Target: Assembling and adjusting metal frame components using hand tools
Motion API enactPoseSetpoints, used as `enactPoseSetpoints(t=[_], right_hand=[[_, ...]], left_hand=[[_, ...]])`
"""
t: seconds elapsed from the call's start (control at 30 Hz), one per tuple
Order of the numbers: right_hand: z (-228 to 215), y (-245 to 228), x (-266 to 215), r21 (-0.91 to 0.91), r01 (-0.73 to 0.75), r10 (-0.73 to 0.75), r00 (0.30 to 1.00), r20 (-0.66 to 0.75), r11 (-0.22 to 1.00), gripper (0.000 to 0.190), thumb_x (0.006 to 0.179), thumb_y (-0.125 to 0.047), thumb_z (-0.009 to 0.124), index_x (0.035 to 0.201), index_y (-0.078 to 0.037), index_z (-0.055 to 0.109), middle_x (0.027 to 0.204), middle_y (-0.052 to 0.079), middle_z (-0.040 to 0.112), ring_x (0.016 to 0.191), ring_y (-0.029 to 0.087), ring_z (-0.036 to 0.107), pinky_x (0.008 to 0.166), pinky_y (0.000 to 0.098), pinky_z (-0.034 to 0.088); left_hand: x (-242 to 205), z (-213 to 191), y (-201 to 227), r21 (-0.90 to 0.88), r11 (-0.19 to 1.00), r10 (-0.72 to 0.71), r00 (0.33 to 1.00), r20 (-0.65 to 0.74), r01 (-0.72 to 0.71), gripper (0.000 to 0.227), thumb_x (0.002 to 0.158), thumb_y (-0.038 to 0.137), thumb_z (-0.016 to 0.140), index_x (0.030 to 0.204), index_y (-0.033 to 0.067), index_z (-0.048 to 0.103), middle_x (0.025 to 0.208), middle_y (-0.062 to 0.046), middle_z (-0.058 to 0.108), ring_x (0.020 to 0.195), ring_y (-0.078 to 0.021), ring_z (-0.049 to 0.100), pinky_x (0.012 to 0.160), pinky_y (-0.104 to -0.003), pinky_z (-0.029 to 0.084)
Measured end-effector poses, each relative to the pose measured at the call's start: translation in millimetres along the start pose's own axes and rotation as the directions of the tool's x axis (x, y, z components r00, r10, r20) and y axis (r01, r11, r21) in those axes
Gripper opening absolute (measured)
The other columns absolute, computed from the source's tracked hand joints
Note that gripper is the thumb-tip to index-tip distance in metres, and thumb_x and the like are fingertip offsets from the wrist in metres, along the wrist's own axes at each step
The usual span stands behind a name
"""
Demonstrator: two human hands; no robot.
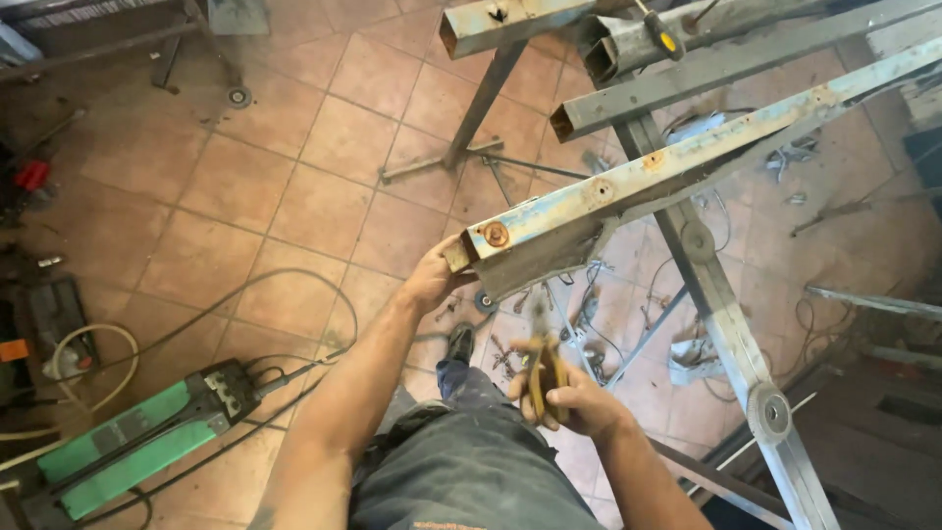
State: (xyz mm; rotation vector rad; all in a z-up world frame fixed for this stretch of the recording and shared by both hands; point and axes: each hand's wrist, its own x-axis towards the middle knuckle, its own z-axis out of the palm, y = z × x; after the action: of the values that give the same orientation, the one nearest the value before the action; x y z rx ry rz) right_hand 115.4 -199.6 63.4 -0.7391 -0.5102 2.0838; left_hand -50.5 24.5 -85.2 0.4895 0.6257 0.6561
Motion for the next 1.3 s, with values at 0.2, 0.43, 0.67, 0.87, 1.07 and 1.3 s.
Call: enactPoseSetpoints(t=[0.2, 0.43, 0.67, 0.87, 1.07, 1.3], right_hand=[[-16, -21, 21, -0.39, -0.016, -0.092, 0.962, -0.257, 0.921, 0.073, 0.079, -0.007, 0.069, 0.147, 0.004, 0.046, 0.079, 0.026, 0.072, 0.06, 0.03, 0.072, 0.036, 0.0306, 0.05], [19, -76, 35, -0.392, -0.248, -0.045, 0.795, -0.605, 0.886, 0.082, 0.078, 0.008, 0.064, 0.156, -0.003, 0.039, 0.126, 0.027, 0.061, 0.102, 0.038, 0.066, 0.073, 0.0558, 0.064], [22, -70, 32, -0.135, -0.155, 0.106, 0.943, -0.315, 0.979, 0.079, 0.079, -0.01, 0.065, 0.153, -0.006, 0.039, 0.134, 0.036, 0.06, 0.11, 0.048, 0.069, 0.066, 0.0457, 0.068], [17, -49, 51, 0.045, -0.073, 0.079, 0.983, -0.165, 0.996, 0.086, 0.079, -0.016, 0.069, 0.155, -0.004, 0.033, 0.14, 0.036, 0.054, 0.115, 0.048, 0.066, 0.077, 0.0453, 0.067], [-3, -33, 74, 0.225, 0.001, 0.013, 0.998, -0.059, 0.974, 0.084, 0.081, -0.017, 0.066, 0.157, -0.008, 0.033, 0.148, 0.035, 0.047, 0.122, 0.05, 0.061, 0.084, 0.0461, 0.065], [4, -14, 86, 0.385, 0.061, -0.029, 0.996, -0.089, 0.921, 0.075, 0.084, -0.017, 0.061, 0.155, -0.011, 0.039, 0.152, 0.031, 0.044, 0.128, 0.048, 0.058, 0.09, 0.044, 0.064]], left_hand=[[48, -35, -37, -0.101, 0.992, 0.084, 0.993, 0.087, -0.075, 0.033, 0.092, 0.01, 0.076, 0.123, 0.0137, 0.069, 0.101, -0.011, 0.078, 0.09, -0.024, 0.078, 0.08, -0.045, 0.066], [18, 7, -6, -0.233, 0.971, -0.042, 0.996, 0.083, 0.06, 0.027, 0.092, 0.018, 0.069, 0.118, 0.0165, 0.073, 0.101, -0.008, 0.077, 0.089, -0.0241, 0.077, 0.081, -0.046, 0.065], [6, 27, -2, -0.41, 0.911, -0.029, 0.998, 0.061, 0.051, 0.015, 0.087, 0.019, 0.077, 0.102, 0.018, 0.075, 0.088, -0.006, 0.078, 0.078, -0.021, 0.078, 0.067, -0.033, 0.064], [41, -2, -44, -0.498, 0.867, 0.0, 0.999, 0.035, 0.018, 0.017, 0.085, 0.013, 0.078, 0.101, 0.0142, 0.074, 0.091, -0.009, 0.078, 0.081, -0.0245, 0.078, 0.07, -0.036, 0.064], [37, 15, -33, -0.464, 0.885, -0.045, 0.999, 0.028, 0.053, 0.022, 0.086, 0.024, 0.075, 0.107, 0.0161, 0.074, 0.101, -0.008, 0.078, 0.095, -0.026, 0.076, 0.087, -0.05, 0.062], [54, 19, -34, -0.439, 0.896, -0.086, 0.996, -0.023, 0.068, 0.021, 0.086, 0.025, 0.075, 0.105, 0.0162, 0.074, 0.099, -0.008, 0.077, 0.093, -0.0254, 0.075, 0.086, -0.048, 0.062]])
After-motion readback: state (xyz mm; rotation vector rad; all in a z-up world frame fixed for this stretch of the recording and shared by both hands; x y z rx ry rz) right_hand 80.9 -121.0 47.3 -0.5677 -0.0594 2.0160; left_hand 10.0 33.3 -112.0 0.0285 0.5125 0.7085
